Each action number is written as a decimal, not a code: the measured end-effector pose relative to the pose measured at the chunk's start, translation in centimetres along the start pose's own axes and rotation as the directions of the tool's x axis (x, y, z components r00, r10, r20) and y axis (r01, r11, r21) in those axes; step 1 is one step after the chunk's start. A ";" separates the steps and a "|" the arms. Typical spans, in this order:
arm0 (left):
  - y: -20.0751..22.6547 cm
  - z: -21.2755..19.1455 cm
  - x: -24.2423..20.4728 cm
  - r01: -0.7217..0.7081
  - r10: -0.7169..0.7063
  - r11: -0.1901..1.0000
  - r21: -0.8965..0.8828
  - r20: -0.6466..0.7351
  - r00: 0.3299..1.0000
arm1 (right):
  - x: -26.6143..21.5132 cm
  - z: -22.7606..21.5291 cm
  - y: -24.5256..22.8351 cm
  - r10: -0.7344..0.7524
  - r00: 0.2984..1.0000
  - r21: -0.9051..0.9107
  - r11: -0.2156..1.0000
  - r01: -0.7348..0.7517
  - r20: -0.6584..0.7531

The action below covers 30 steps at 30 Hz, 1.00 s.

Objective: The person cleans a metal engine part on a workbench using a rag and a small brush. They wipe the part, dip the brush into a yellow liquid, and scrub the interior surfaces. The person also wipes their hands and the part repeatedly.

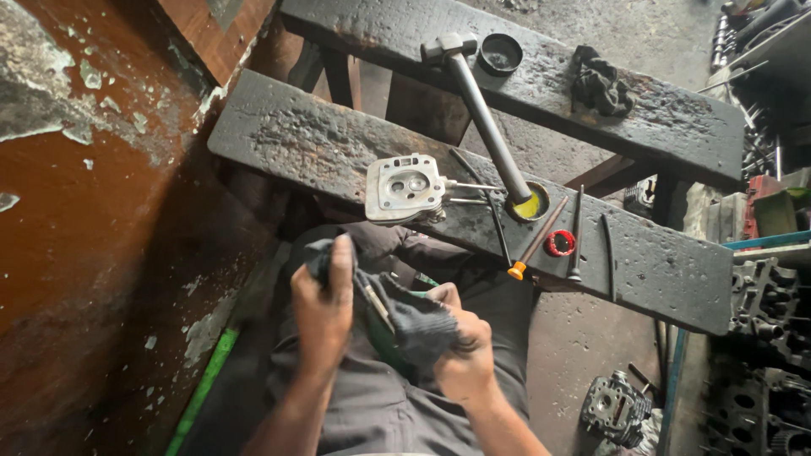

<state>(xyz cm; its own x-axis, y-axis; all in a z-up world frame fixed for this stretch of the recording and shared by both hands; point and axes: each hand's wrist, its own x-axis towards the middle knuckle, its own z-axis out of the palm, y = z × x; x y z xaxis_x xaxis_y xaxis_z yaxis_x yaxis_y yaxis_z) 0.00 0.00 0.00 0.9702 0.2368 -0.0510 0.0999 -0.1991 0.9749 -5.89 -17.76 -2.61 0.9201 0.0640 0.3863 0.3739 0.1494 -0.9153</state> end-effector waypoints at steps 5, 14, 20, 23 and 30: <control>5.3 -1.2 -0.1 -0.518 0.512 0.852 0.072 0.082 0.855 | 0.9 -0.7 -0.7 0.448 0.877 0.593 0.758 -0.271 -0.172; 6.6 -0.2 -0.5 0.046 0.292 0.837 -0.545 0.516 0.805 | 0.7 0.8 -0.9 0.595 0.797 0.843 0.375 -0.385 0.100; 5.9 0.7 -0.9 0.232 0.234 0.784 -0.576 0.620 0.749 | 0.2 1.1 -0.8 0.699 0.713 0.862 0.324 -0.389 0.059; 5.8 0.9 -1.2 0.207 0.265 0.780 -0.591 0.611 0.746 | -0.2 1.0 -0.8 0.675 0.736 0.879 0.320 -0.353 0.049; 5.8 1.3 -1.4 0.118 0.375 0.704 -0.700 0.508 0.775 | -0.9 0.3 0.5 0.531 0.845 0.903 0.332 -0.271 0.059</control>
<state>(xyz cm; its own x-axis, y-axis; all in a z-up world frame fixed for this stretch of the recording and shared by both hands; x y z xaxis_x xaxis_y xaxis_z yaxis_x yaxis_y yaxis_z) -0.55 -2.69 5.44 0.9015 -0.3748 0.2162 0.0307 0.5538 0.8321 -6.56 -17.49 -3.42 0.9696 0.1914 -0.1526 -0.2305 0.9237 -0.3062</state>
